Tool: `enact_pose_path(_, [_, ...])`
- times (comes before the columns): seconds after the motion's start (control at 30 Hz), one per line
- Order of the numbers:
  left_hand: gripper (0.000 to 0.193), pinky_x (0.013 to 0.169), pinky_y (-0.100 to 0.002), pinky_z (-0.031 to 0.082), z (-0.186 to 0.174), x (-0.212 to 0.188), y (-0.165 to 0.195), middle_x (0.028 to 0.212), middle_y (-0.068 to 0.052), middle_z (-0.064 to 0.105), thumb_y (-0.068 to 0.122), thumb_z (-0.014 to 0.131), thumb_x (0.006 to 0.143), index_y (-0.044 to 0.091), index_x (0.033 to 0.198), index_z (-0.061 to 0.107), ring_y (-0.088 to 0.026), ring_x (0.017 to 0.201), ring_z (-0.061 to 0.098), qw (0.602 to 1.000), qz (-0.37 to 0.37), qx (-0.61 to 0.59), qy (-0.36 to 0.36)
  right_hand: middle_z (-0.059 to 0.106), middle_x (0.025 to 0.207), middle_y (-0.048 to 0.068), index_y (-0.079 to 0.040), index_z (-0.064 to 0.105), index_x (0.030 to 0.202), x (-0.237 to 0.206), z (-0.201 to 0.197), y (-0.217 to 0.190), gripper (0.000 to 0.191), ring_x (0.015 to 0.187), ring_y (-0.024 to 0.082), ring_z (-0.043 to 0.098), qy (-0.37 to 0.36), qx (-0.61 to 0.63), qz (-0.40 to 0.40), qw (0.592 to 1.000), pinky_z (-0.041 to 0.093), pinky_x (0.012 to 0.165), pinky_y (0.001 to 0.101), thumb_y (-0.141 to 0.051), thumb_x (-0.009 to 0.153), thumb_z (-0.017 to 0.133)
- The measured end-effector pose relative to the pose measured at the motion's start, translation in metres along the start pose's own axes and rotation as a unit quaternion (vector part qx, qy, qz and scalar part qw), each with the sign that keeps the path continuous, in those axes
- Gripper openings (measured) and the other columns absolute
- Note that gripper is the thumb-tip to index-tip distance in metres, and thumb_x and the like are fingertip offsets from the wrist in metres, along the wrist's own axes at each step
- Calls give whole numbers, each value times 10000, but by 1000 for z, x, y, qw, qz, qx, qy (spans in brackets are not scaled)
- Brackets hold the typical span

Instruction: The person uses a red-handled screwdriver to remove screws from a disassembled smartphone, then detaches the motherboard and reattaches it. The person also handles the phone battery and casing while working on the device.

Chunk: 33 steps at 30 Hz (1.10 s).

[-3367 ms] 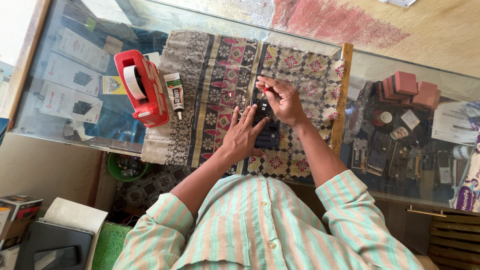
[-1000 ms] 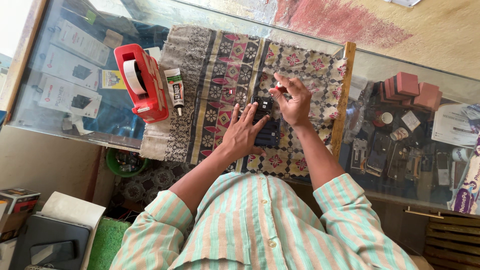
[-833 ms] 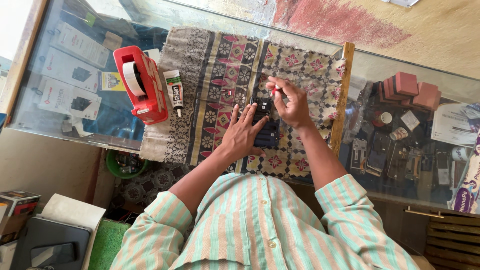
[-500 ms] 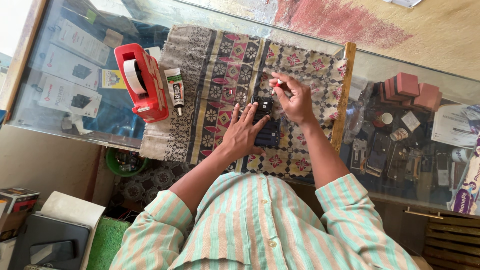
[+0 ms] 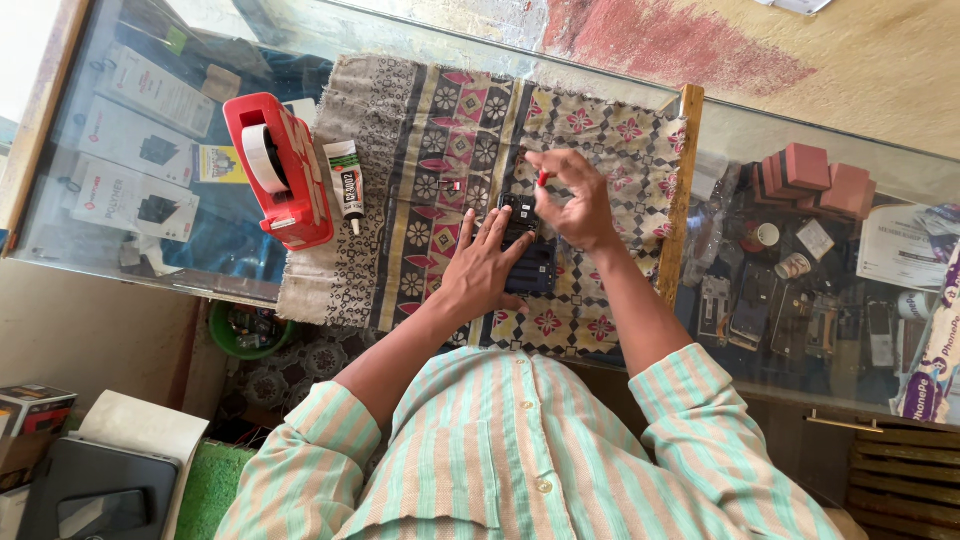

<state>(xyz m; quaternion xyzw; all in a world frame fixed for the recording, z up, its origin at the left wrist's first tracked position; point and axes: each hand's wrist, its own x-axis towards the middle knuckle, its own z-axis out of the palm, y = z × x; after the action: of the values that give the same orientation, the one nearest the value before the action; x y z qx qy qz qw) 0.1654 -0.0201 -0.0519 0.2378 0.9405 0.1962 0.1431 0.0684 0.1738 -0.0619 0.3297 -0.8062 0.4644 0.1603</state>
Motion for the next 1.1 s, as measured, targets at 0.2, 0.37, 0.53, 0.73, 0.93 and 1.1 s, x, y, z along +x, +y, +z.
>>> enact_pose_path(0.2, [1205,1241,-596,49,-2,0,1,1637,-270,183,644,906,544,198,1546,406,-399,1537,173,1000,2,-4,11,717,961,38,-193,720,1271,-3,4,-3,312,871,135,720,44,-59,84,994,635,750,264,-103,976,764])
enact_pose_path(0.37, [1232,1250,-590,37,-4,6,9,1642,-265,173,659,894,552,199,1566,365,-400,1542,154,1000,-1,7,-8,733,1173,76,-153,643,1381,-1,-6,3,371,1004,167,734,14,-14,34,999,649,856,295,-60,1024,678])
enact_pose_path(0.53, [1239,1238,-607,39,-3,7,12,1634,-310,152,752,817,622,167,1582,297,-419,1542,134,998,15,60,-30,725,990,78,-171,713,1302,-6,2,-10,372,866,174,716,68,-109,92,987,656,751,284,-84,951,798])
enact_pose_path(0.73, [1213,1243,-601,43,-2,5,0,1635,-309,187,747,801,625,183,1587,325,-429,1539,160,998,31,51,-14,721,1103,80,-118,645,1361,-3,4,-32,397,903,156,718,83,-42,125,988,613,802,281,-12,979,659])
enact_pose_path(0.93, [1221,1233,-605,24,-1,9,-6,1616,-331,184,747,804,620,165,1579,322,-440,1535,159,998,31,46,-17,714,990,86,-137,701,1318,2,19,-30,394,857,178,718,138,-128,150,970,599,773,298,-60,943,795])
enact_pose_path(1.1, [1226,1232,-607,19,3,9,-8,1623,-328,176,759,791,629,158,1584,312,-441,1534,158,997,38,62,-11,725,1154,73,-107,615,1417,2,10,-26,429,1046,191,742,91,-12,136,986,619,893,279,9,1006,578])
